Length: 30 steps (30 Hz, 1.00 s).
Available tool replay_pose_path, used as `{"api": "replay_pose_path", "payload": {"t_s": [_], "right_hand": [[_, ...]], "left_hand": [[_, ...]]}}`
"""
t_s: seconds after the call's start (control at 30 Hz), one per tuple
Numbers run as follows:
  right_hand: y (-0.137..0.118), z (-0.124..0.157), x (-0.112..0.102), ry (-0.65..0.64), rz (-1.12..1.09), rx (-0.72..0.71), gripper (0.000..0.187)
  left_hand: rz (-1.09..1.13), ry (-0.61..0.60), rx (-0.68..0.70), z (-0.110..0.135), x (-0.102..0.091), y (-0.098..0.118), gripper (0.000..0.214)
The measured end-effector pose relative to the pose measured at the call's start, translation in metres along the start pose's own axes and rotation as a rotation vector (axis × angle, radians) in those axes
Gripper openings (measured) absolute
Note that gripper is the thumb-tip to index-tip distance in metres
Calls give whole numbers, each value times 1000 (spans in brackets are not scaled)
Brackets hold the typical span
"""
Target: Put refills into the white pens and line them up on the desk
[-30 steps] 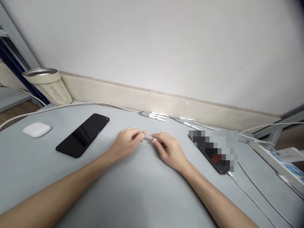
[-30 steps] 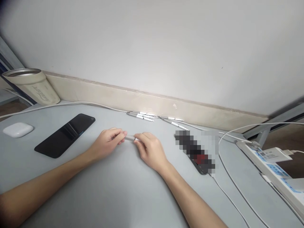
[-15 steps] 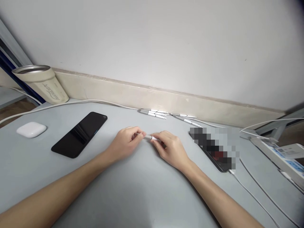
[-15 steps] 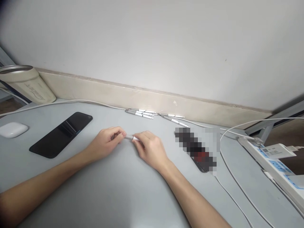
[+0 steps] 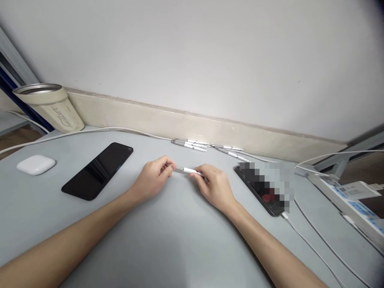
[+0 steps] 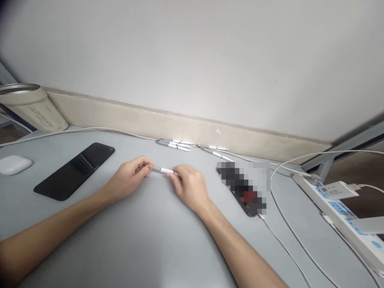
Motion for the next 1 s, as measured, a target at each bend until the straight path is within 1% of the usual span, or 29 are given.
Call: {"api": "replay_pose_path", "payload": {"t_s": [0.07, 0.1, 0.17, 0.23, 0.33, 0.4, 0.47, 0.57, 0.7, 0.83, 1.0], "right_hand": [[1, 0, -1, -24, -58, 53, 23], [2, 0, -1, -12, -91, 70, 22], [4, -1, -4, 41, -164, 96, 23], [8, -3, -6, 88, -267, 151, 25], [14, -5, -8, 112, -529, 283, 28], [18, -7, -9, 124, -726, 343, 30], [22, -8, -9, 130, -880, 362, 31], [26, -8, -8, 104, -1005, 363, 31], [25, -8, -6, 102, -1036, 369, 31], [20, -7, -5, 134, -951, 396, 32], [14, -5, -7, 119, -822, 376, 30]], "left_hand": [[2, 2, -11, 0, 0, -1, 27], [4, 4, -26, 0, 0, 0, 27], [17, 12, -63, 0, 0, 0, 30], [28, 19, -95, 1, -1, 1, 34], [26, 3, -103, 1, -1, 1, 40], [24, -17, -88, 1, 0, 1, 42], [27, -32, -74, 1, 1, 0, 44], [43, -51, -74, 2, 0, -1, 46], [64, -60, -40, 3, -2, -1, 45], [30, -53, 20, 3, -4, 0, 42], [-48, -55, 14, 2, -3, -1, 45]]}}
Point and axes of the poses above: each hand's wrist, its own z-axis away from the middle knuckle, its own x-axis out of the palm, y = z × x, the point moved 1 cm from there along -z, towards the middle knuckle, and after that the axes turned 10 degrees about -z, right-handed, at the moved point
